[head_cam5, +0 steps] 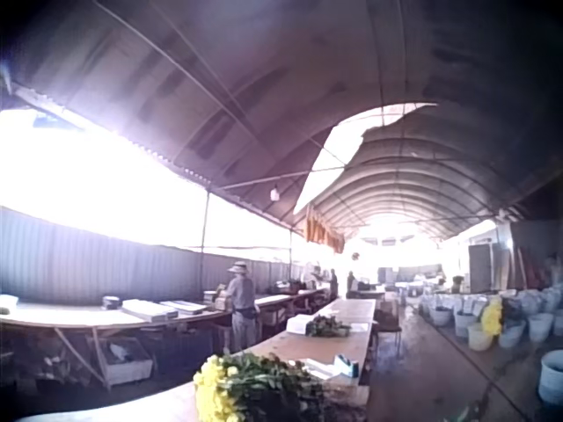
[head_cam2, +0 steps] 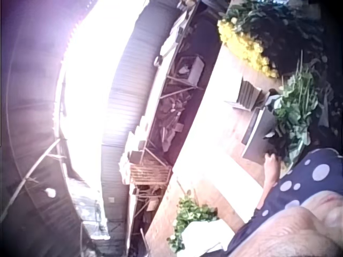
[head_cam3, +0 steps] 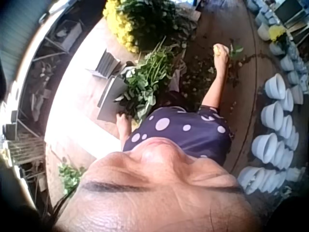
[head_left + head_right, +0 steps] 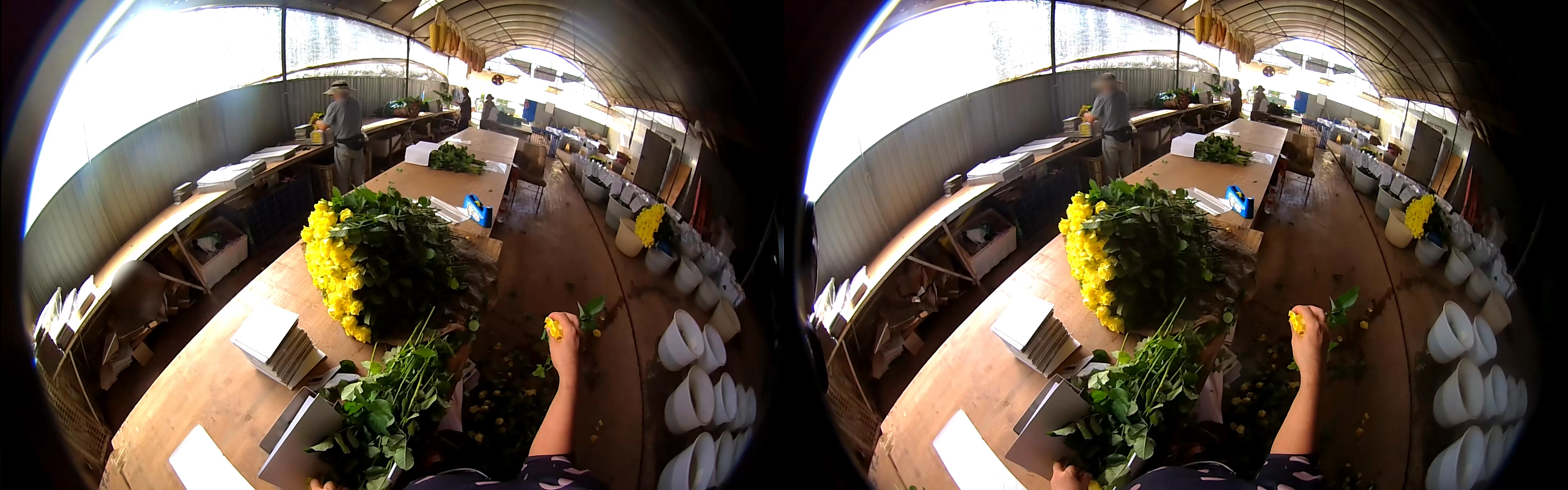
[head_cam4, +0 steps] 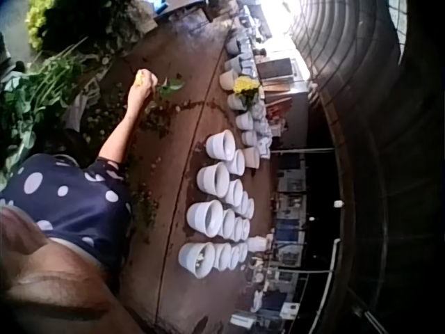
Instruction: The person arranges yellow roses into a white rectangular box, placing them one by one and adjusting their positions. They also handle white wrapping paper and a small packet, placing them inside the box with the flowers.
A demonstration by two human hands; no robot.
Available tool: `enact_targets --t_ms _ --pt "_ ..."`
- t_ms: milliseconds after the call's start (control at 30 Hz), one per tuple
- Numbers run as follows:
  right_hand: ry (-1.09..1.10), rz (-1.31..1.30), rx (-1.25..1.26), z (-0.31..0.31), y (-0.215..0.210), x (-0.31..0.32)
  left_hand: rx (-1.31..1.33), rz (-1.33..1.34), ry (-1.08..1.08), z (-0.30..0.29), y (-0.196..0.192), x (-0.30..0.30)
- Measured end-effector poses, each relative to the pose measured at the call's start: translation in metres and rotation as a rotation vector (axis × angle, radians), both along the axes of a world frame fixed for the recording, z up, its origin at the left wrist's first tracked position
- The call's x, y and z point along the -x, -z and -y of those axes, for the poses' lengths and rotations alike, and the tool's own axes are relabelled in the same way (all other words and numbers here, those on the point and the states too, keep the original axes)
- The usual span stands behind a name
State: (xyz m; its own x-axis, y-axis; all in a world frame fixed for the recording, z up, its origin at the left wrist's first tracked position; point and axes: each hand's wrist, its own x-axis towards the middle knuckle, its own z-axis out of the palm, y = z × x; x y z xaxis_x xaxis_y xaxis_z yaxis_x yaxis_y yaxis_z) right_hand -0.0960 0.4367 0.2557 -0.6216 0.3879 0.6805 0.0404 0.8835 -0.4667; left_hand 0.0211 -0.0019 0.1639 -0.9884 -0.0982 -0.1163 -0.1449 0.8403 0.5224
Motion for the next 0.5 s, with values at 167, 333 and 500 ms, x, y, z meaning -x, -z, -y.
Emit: enact_targets --t_ms 167,333,500 --pt "0.03 0.001 0.064 -0.003 0.007 0.001 0.001 -0.011 -0.01 0.0 -0.002 -0.001" --pt "0.056 -0.007 0.034 -0.003 0.008 0.004 -0.002 -0.051 -0.021 0.001 0.006 -0.001" --pt "0.055 -0.022 0.03 -0.005 0.014 0.004 0.018 -0.032 -0.022 0.001 0.009 -0.001"
